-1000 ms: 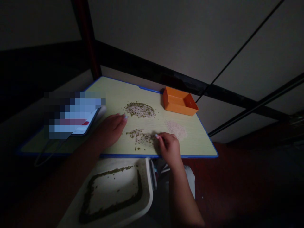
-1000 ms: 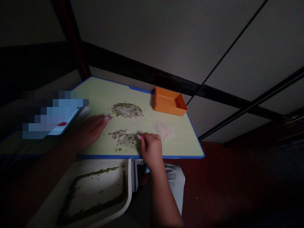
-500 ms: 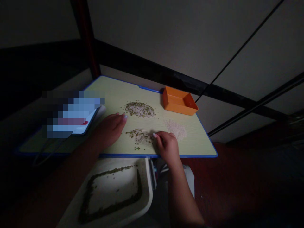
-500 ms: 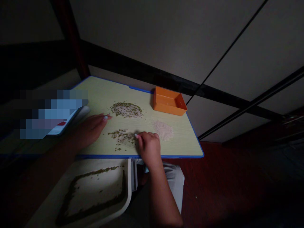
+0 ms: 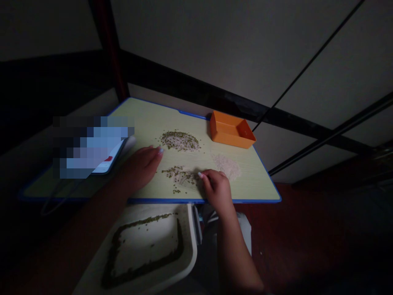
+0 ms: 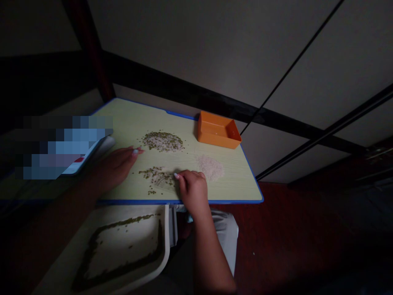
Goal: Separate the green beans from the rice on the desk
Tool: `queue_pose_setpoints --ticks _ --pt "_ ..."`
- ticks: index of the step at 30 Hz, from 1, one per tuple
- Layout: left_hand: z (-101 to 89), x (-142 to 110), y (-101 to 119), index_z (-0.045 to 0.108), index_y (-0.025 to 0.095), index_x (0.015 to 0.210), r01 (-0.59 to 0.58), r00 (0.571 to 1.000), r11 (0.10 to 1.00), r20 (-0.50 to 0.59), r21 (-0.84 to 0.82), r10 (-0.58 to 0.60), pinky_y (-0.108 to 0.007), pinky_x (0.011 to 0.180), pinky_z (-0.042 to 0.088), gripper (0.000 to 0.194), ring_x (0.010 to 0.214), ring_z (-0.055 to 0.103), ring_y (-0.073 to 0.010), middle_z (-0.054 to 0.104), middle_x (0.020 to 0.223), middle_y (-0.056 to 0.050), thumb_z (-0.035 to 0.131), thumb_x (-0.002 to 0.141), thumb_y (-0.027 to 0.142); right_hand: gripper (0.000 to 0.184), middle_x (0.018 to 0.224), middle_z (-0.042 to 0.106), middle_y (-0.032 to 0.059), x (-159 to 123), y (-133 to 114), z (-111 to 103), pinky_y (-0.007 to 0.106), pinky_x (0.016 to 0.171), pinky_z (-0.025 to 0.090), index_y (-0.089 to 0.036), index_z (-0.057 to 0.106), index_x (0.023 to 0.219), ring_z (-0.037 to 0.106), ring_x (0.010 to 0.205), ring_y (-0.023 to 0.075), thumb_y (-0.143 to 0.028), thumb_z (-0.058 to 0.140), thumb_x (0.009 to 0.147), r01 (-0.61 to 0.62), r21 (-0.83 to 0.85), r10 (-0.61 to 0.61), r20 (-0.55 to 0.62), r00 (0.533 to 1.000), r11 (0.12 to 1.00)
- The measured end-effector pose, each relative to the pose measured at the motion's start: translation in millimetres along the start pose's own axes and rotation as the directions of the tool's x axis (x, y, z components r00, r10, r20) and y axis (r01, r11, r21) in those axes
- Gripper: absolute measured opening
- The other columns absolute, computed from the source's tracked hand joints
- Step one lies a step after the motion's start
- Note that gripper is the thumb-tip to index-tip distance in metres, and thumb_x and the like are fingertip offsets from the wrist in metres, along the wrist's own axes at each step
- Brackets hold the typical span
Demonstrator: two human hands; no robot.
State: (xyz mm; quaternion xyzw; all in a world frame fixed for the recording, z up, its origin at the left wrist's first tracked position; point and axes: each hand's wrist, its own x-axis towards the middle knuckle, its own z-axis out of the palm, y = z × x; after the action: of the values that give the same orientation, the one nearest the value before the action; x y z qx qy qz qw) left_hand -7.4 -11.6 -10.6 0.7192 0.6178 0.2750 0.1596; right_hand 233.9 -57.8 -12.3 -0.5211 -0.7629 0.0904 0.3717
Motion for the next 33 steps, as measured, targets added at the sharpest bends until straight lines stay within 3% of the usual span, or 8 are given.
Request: queue_pose_setpoints --ticks 13,18,33 --pt "0.9 0.4 -1.0 0.062 0.016 0.106 -0.010 1.000 1.000 0.007 0.005 0.010 -0.048 0.111 0.034 0.058 0.119 0.053 -0.0248 0.065 0.116 -0.012 0.019 0.090 0.051 0.015 0.081 0.073 0.0015 0.7 -1.9 -0.6 0.029 0.076 0.036 -0.021 0.067 0.082 0.062 0.074 0.0161 -0.026 0.056 0.091 0.019 0.021 -0.020 0.048 0.999 1.000" --pt "1.7 0.1 -0.8 0.060 0.015 0.111 -0.018 1.000 1.000 -0.013 -0.015 0.018 -0.047 0.113 0.031 0.058 0.126 0.048 -0.0237 0.060 0.127 -0.014 0.019 0.090 0.050 0.017 0.074 0.070 0.0013 -1.4 -1.2 -2.4 0.028 0.073 0.036 -0.020 0.067 0.080 0.061 0.071 0.0161 -0.026 0.055 0.091 0.008 0.036 -0.009 0.029 1.000 0.999" --pt "-2.5 -1.8 4.1 0.059 0.015 0.113 0.014 1.000 1.000 0.017 -0.003 -0.014 -0.044 0.113 0.031 0.057 0.126 0.047 -0.0227 0.061 0.125 -0.011 0.019 0.091 0.050 0.017 0.077 0.070 0.0012 -0.8 -5.3 -5.2 0.029 0.075 0.036 -0.020 0.066 0.080 0.060 0.073 0.0155 -0.025 0.055 0.091 0.018 0.038 -0.020 0.058 0.998 0.999"
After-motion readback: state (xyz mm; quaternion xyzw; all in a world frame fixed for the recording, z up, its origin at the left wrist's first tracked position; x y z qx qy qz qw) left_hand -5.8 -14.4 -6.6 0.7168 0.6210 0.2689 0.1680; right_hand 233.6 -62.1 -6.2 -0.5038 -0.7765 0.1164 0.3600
